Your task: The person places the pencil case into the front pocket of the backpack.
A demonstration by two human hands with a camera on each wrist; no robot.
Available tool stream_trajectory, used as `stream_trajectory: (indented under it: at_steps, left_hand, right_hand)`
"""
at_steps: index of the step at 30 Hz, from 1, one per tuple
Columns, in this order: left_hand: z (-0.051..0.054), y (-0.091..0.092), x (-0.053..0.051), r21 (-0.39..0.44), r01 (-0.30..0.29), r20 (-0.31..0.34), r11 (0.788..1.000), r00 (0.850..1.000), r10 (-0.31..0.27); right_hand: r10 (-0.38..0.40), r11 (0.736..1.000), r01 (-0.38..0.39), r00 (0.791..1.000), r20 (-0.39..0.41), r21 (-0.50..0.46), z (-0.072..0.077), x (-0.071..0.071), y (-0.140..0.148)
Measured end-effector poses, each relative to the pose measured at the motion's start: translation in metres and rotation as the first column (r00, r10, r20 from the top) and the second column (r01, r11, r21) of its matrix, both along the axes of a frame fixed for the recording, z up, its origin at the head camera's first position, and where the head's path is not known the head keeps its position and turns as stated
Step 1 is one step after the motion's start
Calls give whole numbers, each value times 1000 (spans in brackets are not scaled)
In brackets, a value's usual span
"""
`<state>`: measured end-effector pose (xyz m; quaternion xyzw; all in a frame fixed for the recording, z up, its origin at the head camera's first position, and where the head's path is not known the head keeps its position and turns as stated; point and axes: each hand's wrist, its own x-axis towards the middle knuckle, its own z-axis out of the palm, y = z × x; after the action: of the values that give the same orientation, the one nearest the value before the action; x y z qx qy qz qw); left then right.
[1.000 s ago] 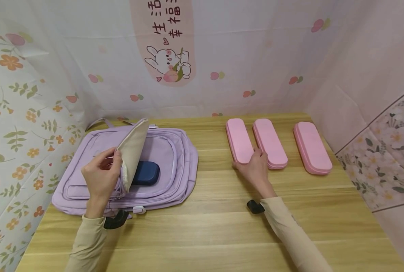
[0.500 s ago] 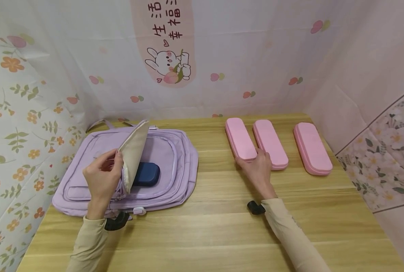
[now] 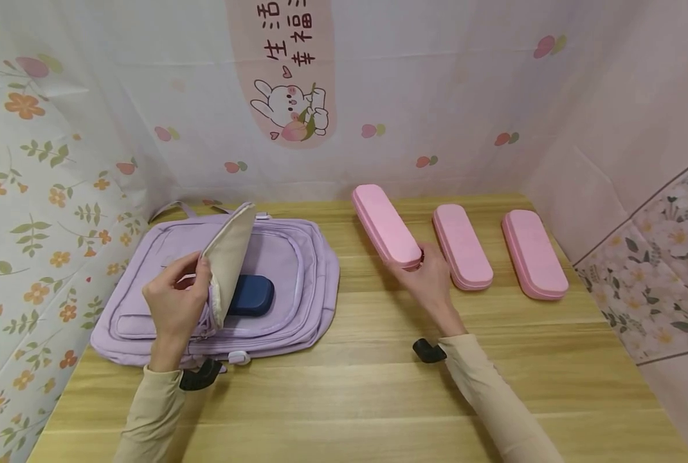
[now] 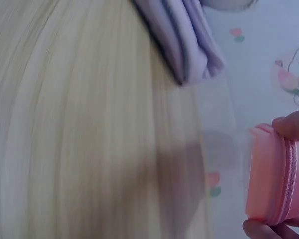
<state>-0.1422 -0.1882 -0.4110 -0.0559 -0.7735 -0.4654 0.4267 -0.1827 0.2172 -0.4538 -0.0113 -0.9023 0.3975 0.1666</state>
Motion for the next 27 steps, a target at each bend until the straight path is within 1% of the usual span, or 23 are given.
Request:
stream_trajectory:
  at_steps: [5, 9, 13, 18, 23, 27]
  left_hand:
    - [1, 0, 0, 6, 2, -4, 1000, 1000, -2]
    - [1, -1, 0, -2, 7, -10, 1000, 1000, -7]
    - [1, -1, 1, -5, 10, -10, 1000, 1000, -10]
    - [2, -1, 1, 3, 9, -6, 1000, 1000, -9]
    - [1, -2, 1, 4, 5, -13, 1000, 1000, -5]
    - [1, -2, 1, 4, 13, -15, 1000, 1000, -13]
  right_hand:
    - [86, 996, -86, 996, 2, -28, 9, 2, -16]
    - [176, 983, -176, 984, -2, -47, 17, 4, -30]
    - [256, 966, -256, 967, 0, -40, 24, 6, -44]
    - [337, 941, -337, 941, 17, -15, 27, 5, -58]
    - [406, 914, -406, 914, 31, 9, 25, 3, -67]
    - [458, 889, -458, 888, 44, -10, 22, 1, -71]
